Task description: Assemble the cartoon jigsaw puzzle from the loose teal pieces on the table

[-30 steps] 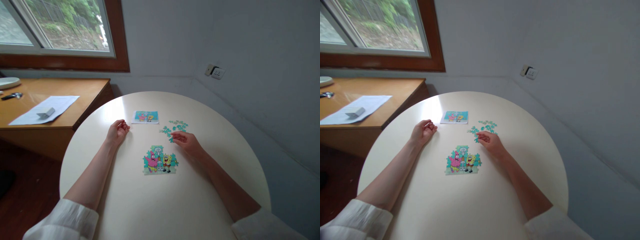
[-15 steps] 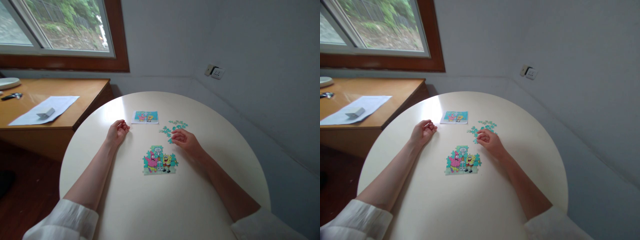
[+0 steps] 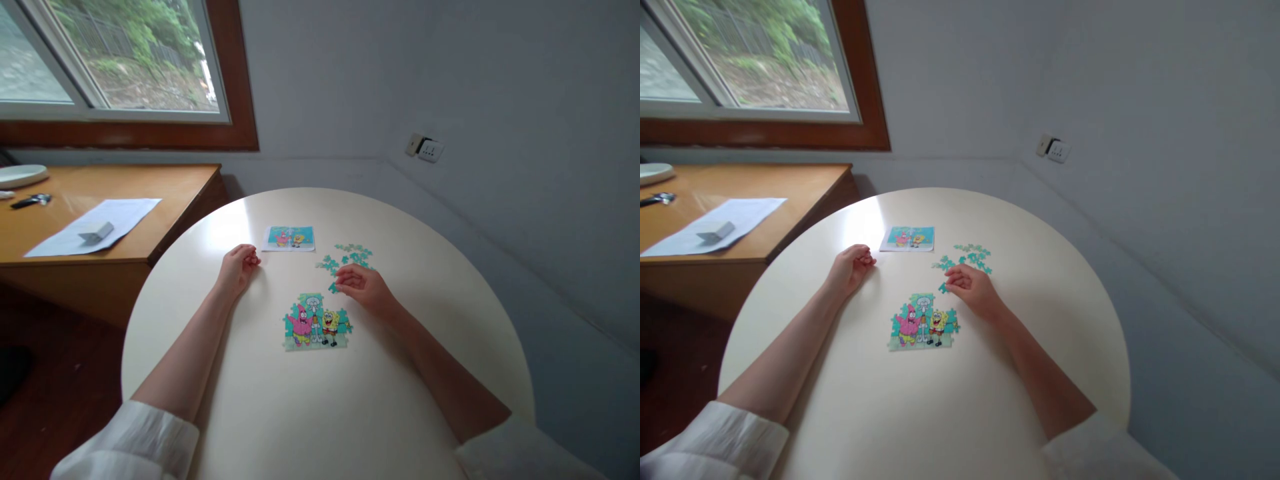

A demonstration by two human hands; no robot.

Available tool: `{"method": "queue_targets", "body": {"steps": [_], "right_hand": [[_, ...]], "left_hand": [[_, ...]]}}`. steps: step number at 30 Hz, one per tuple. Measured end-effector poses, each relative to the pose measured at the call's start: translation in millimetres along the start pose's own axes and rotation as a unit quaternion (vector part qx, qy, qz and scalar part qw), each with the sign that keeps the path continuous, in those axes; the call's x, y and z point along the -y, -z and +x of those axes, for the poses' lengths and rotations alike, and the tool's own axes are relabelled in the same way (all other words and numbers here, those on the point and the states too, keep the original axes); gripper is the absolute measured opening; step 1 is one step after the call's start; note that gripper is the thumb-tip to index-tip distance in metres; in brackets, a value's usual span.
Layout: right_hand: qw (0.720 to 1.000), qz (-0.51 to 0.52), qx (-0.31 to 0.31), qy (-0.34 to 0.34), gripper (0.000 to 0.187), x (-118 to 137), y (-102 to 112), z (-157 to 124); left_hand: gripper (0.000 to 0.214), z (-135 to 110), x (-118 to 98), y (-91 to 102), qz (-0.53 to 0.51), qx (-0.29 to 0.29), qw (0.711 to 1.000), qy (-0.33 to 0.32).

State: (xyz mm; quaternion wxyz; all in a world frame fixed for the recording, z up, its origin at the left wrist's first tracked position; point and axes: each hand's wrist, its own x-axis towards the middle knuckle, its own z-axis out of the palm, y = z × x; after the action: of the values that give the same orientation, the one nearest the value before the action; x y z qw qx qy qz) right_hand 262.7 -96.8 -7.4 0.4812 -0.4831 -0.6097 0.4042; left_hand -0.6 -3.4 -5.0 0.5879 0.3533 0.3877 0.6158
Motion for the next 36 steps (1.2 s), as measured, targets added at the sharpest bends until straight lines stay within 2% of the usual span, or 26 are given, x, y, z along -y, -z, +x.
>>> {"method": "queue_targets", "body": {"steps": [6, 11, 13, 17, 20, 23, 27, 32, 36], "right_hand": [[1.0, 0.013, 0.014, -0.003, 0.031, 5, -4, -3], [0.999, 0.028, 0.024, -0.012, 0.032, 12, -8, -6], [0.999, 0.039, 0.029, -0.018, 0.034, 14, -11, -6], [0.997, 0.057, 0.036, -0.031, 0.035, 17, -16, -8], [0.996, 0.067, 0.039, -0.033, 0.035, 17, -21, -9], [0.995, 0.071, 0.051, -0.037, 0.036, 18, -26, -10], [0.994, 0.078, 0.068, -0.04, 0.035, 18, -31, -12], [0.992, 0.084, 0.083, -0.036, 0.033, 19, -37, -15], [0.991, 0.09, 0.09, -0.036, 0.032, 19, -41, -17]], "left_hand": [[0.021, -6, 7, 1.7, 0.1, 0.015, 0.993, -0.056], [0.022, -18, 1, -8.2, 0.248, 0.023, 0.961, -0.123], [0.02, -25, -6, -16.8, 0.277, 0.057, 0.95, -0.136], [0.015, -42, -19, -32.0, 0.315, 0.165, 0.924, -0.14], [0.018, -57, -24, -34.4, 0.348, 0.238, 0.895, -0.147], [0.026, -70, -25, -31.8, 0.38, 0.285, 0.866, -0.158], [0.033, -83, -17, -29.8, 0.399, 0.323, 0.84, -0.176], [0.031, -92, -3, -27.9, 0.402, 0.344, 0.832, -0.165], [0.025, -95, 2, -25.2, 0.405, 0.34, 0.831, -0.17]]}}
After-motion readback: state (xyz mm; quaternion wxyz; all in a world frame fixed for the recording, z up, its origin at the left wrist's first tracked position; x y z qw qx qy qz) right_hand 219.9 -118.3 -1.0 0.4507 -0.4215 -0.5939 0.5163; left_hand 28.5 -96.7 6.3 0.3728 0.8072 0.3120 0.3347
